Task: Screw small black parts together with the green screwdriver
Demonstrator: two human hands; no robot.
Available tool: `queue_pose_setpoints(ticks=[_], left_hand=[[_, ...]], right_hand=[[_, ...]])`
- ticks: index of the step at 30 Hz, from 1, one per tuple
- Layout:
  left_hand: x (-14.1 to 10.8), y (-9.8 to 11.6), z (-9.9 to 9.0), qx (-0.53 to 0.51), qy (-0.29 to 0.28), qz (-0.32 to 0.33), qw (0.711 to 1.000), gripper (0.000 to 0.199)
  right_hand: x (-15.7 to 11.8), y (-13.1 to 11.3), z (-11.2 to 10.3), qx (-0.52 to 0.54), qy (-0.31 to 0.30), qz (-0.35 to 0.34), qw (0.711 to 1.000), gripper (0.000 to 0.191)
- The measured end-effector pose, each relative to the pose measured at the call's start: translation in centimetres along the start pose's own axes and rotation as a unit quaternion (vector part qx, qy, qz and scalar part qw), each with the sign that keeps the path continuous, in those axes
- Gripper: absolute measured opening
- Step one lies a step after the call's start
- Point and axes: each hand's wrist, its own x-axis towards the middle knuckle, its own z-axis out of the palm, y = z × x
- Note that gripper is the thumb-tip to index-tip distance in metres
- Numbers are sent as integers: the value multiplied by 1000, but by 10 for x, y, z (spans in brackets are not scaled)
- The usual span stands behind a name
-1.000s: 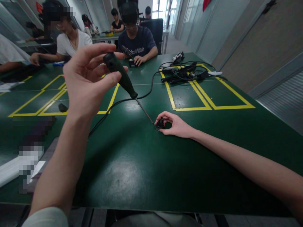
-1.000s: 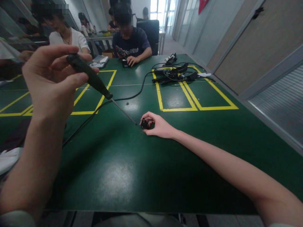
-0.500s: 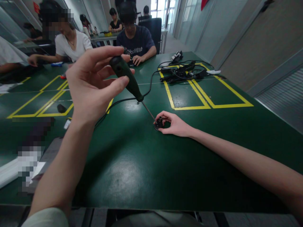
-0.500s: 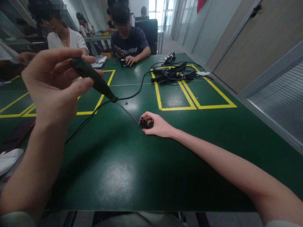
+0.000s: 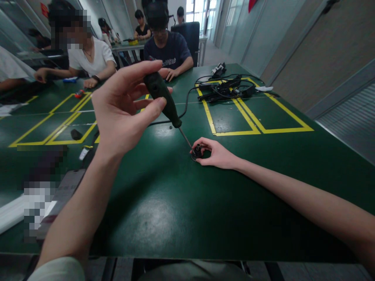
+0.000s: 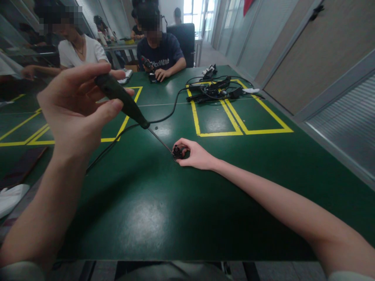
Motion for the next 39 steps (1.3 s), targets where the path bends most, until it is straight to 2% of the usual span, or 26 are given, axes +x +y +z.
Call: queue_pose_setpoints(ticks=[4, 6, 10, 13, 18, 21, 24, 26, 30, 32, 33, 36, 39], left_hand=[[-1, 3, 3, 15, -5, -7, 1000, 53], [-1, 10, 6, 16, -13, -12, 1000, 51], [1, 27, 15, 33, 11, -17, 999, 44], [3, 34, 21, 21, -8, -40, 999, 41], [2, 29, 30, -17, 11, -19, 1000, 42], [-2, 29, 37, -27, 9, -53, 998, 46], [-7, 28, 45, -17, 22, -97, 995, 35], [-7, 24, 46, -13, 48, -76, 996, 33], [2, 9, 31, -37, 83, 14, 996, 33], [7, 5, 16, -52, 35, 81, 995, 38], [9, 4, 9, -39, 22, 85, 995, 39], [12, 2, -6, -8, 36, 89, 995, 39], [11, -3, -6, -16, 75, 60, 995, 45]], right_hand=[[1, 3, 0, -1, 2, -6, 1000, 34], [1, 4, 0, 0, 4, -9, 1000, 34], [1, 5, 1, 8, 4, -13, 1000, 33], [2, 5, 1, 13, 6, -12, 1000, 33], [2, 5, 3, 23, 12, -8, 1000, 32], [2, 5, 4, 35, 18, 3, 999, 34], [2, 3, 5, 36, 27, 9, 999, 35], [2, 2, 5, 34, 25, 9, 999, 34], [2, 2, 4, 30, 20, 7, 999, 33], [2, 4, 4, 32, 21, 6, 999, 34], [2, 5, 4, 34, 22, 5, 999, 35], [2, 7, 4, 38, 22, 5, 999, 34], [2, 7, 4, 38, 21, 6, 999, 34]])
